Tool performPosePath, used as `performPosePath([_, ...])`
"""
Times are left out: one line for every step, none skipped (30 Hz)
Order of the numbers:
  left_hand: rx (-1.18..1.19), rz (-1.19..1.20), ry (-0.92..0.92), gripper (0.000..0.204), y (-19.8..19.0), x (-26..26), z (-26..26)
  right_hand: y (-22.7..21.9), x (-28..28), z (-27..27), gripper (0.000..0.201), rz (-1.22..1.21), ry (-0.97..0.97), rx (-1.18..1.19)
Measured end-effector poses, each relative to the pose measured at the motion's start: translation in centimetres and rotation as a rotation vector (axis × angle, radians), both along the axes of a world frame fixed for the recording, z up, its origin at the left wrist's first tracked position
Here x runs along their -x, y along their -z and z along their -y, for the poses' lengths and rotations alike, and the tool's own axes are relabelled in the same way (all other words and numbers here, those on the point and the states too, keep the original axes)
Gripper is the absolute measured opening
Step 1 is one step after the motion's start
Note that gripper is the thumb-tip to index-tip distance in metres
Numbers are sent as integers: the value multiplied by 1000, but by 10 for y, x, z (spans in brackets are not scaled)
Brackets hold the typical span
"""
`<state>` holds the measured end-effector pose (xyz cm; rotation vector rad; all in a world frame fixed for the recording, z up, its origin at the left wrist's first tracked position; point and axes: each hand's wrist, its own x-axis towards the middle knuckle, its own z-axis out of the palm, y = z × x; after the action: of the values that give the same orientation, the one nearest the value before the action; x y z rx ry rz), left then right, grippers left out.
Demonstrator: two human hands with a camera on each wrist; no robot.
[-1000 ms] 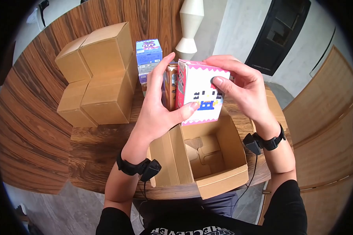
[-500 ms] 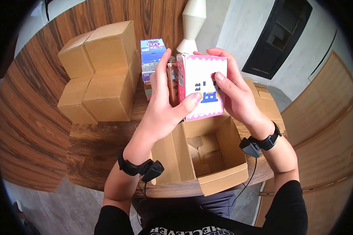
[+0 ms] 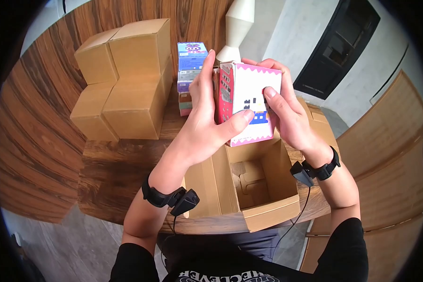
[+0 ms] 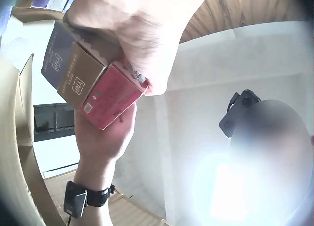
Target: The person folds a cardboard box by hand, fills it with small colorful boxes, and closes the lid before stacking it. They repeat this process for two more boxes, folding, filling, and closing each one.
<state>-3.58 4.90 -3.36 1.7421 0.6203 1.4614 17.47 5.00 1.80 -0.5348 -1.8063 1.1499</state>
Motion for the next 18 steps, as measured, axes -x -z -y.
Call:
performPosePath([-3,19,15,125,2,0,-1,-1,0,-1,53,8,20,-17])
performPosePath([-4,45,35,124,2,0,-1,-2,0,-1,58,16,40,-34])
performPosePath([-4,71,55,123,2,0,-1,-4,-1,-1,63,24,60,-49])
performPosePath([-3,103,80,122,-1,-1,0,-8,-3,-1,69,25,37,1])
performPosePath([-2,136,106,122,-4,-1,2,-12,-7,0,76,26,15,50])
performPosePath([17,151,142,121,-6,-1,5,-14,-9,0,82,28,-6,101])
performPosePath([37,167,179,120,-8,-1,7,-14,-8,-2,95,-18,-23,150])
performPosePath([57,182,217,119,-10,-1,10,-15,-8,1,96,-13,-55,185])
performPosePath([71,210,230,118,-14,-2,15,-17,-8,7,97,-9,-86,219])
performPosePath([84,238,242,118,-18,-6,20,-19,-7,12,98,-5,-119,253])
performPosePath([97,266,254,117,-20,-8,23,-24,-10,18,95,45,-66,307])
performPosePath([87,228,239,120,-17,-7,23,-30,-13,24,93,95,-16,362])
performPosePath([78,191,224,123,-14,-7,22,-39,-12,31,91,137,13,415])
performPosePath([66,152,209,125,-12,-6,22,-41,-14,35,88,149,31,427])
performPosePath([56,147,248,127,-13,-7,24,-43,-15,38,85,161,49,439])
performPosePath([45,142,287,130,-15,-7,29,-44,-16,41,83,173,67,451])
performPosePath([33,137,325,133,-16,-8,31,-42,-22,41,83,160,64,461])
performPosePath([67,117,321,134,-16,-7,29,-37,-32,40,80,112,56,497])
